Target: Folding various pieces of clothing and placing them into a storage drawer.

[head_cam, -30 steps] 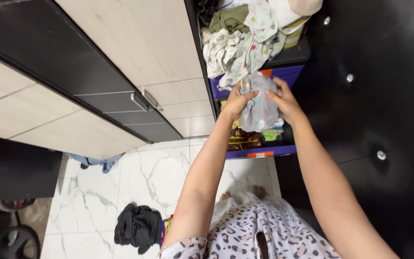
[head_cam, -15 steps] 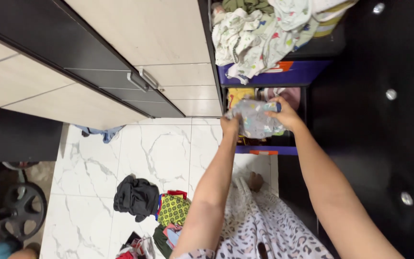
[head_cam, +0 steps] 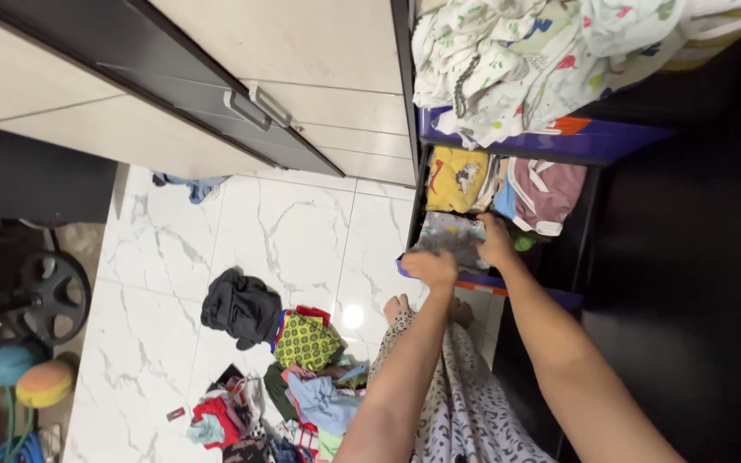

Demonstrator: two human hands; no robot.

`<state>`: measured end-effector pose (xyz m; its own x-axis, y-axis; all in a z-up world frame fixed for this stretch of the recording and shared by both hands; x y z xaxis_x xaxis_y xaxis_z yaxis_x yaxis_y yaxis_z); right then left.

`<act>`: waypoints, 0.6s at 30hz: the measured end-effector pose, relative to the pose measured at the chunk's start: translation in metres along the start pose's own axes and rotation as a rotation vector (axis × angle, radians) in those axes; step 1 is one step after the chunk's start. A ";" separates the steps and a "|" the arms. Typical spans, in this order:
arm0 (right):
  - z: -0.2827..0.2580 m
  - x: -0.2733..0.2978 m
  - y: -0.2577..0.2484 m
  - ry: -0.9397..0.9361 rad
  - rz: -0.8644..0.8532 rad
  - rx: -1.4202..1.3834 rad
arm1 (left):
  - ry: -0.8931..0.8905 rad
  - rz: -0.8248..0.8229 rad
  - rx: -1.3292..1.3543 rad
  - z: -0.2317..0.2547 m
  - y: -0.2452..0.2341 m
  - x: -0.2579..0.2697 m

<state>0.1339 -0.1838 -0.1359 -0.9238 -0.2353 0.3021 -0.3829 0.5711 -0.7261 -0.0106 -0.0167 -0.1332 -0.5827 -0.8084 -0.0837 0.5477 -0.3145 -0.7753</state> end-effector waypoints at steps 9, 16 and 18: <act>-0.028 0.044 0.027 -0.137 -0.295 0.196 | 0.477 -1.038 -0.495 0.055 0.044 -0.007; 0.046 0.011 0.120 -0.267 -0.363 0.072 | 0.401 -1.080 -0.464 0.037 0.063 -0.014; 0.038 0.015 0.116 -0.267 -0.428 0.108 | 0.398 -1.183 -0.518 0.050 0.041 -0.010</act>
<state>0.0751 -0.1509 -0.2393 -0.6471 -0.6306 0.4285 -0.7119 0.2986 -0.6356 0.0472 -0.0467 -0.1324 -0.7252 0.0401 0.6873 -0.6357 -0.4223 -0.6462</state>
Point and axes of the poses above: each hand's wrist, its own x-axis away from the middle knuckle, its own y-axis out of the palm, z = x × y, the point moved 9 cm from there along -x, towards the middle knuckle, and after that the axes turned 11 degrees about y, right-handed, at the moved point
